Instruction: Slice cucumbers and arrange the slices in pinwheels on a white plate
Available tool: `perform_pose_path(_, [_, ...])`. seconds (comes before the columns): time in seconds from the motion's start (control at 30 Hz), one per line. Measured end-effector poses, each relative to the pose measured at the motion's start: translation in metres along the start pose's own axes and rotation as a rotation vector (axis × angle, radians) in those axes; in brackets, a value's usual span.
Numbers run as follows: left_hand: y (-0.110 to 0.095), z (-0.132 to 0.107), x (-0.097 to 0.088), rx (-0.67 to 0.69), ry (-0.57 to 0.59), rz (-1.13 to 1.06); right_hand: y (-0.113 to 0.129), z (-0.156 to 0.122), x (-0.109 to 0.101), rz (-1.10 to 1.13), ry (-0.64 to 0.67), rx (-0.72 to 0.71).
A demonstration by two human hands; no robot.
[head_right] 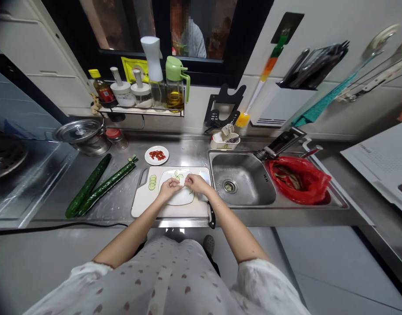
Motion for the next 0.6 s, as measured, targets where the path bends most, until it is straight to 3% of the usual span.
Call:
perform_pose_path(0.27, [0.009,0.014,0.012,-0.047,-0.018,0.438,-0.017,0.007,0.003,-0.258,0.060,0.076])
perform_pose_path(0.6, [0.005,0.019,0.022,-0.037,0.016,0.635,-0.024,0.006,0.010,-0.568,0.134,0.197])
Point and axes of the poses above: each hand's wrist, its own z-axis towards the middle knuckle, its own x-axis out of the palm, y = z × x, the point moved 9 cm from there along z, towards the middle knuckle, and after that the axes turned 1 degree about z, right-handed, at the moved point
